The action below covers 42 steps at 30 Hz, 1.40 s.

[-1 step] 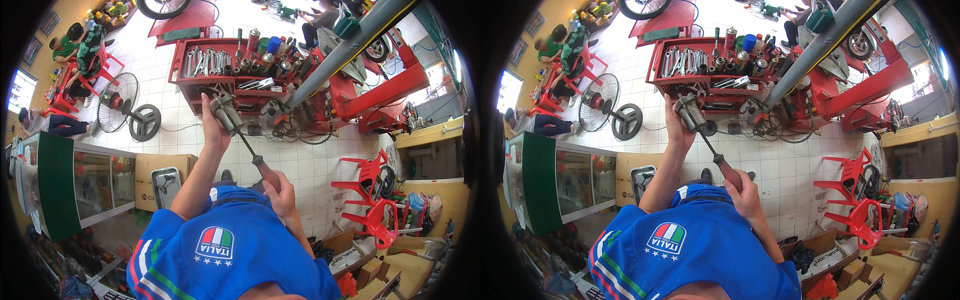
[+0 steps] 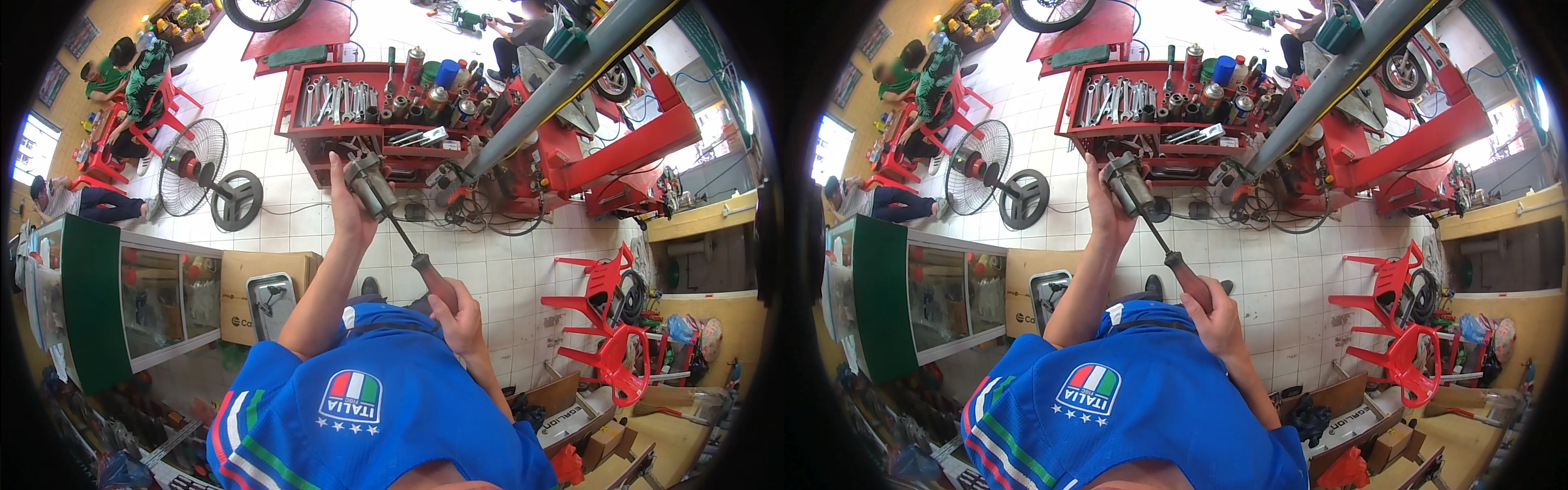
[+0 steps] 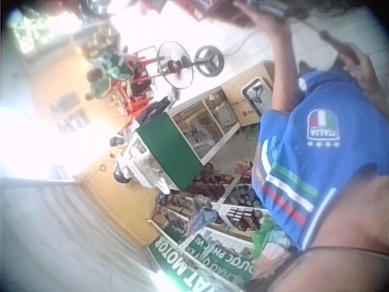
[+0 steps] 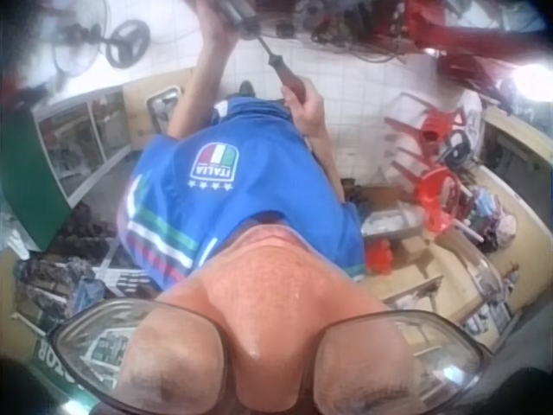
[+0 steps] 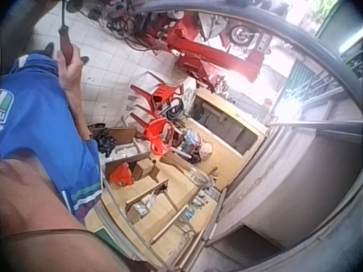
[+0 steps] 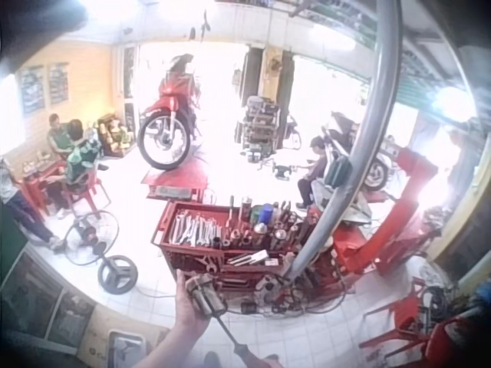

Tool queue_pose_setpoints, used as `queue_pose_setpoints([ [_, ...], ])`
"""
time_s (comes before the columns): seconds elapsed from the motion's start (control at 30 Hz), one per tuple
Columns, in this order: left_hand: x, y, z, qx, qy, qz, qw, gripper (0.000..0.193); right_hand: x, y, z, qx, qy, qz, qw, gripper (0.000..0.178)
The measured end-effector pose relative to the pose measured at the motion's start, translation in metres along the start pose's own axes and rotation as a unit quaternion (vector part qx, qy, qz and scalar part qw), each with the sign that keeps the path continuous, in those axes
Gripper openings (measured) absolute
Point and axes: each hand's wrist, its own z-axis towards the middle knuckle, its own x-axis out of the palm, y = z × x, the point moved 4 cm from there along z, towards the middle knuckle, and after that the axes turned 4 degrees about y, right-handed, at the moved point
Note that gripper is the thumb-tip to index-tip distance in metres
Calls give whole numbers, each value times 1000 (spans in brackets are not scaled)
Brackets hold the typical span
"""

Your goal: The person holds a metal fuel pump by hand and uses a screwdriver to loosen a screw on its casing, turning the part over to work on different sides.

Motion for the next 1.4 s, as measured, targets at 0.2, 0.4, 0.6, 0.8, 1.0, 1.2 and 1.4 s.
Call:
queue_pose_setpoints([
  [0.2, -1, 1, -1, 12, 17, 5, 1000, 63, 0, 0, -3, -3, -7, -4, 1000, 38],
  [0.4, -2, 5, -3, 6, 30, -4, 1000, 58, 0, 7, -5, -23, -29, -41, 998, 39],
  [0.6, -15, 12, -3, 72, -33, 83, 993, 44, -3, 8, -3, -20, -43, -133, 990, 49],
  [0.8, -24, 9, -9, 64, -88, 82, 991, 64, -1, -8, -14, 38, -65, 112, 991, 51],
  [1.0, -21, 6, -6, 70, -76, 40, 994, 67, -1, -21, -12, 103, 28, 187, 976, 30],
  [1.2, -15, 4, -5, 90, -78, 58, 991, 64, 1, -26, -2, 97, 2, 179, 979, 36],
  [1.4, -22, 1, -3, 93, -80, 25, 992, 61, -5, -7, -8, 14, -22, 167, 986, 33],
])
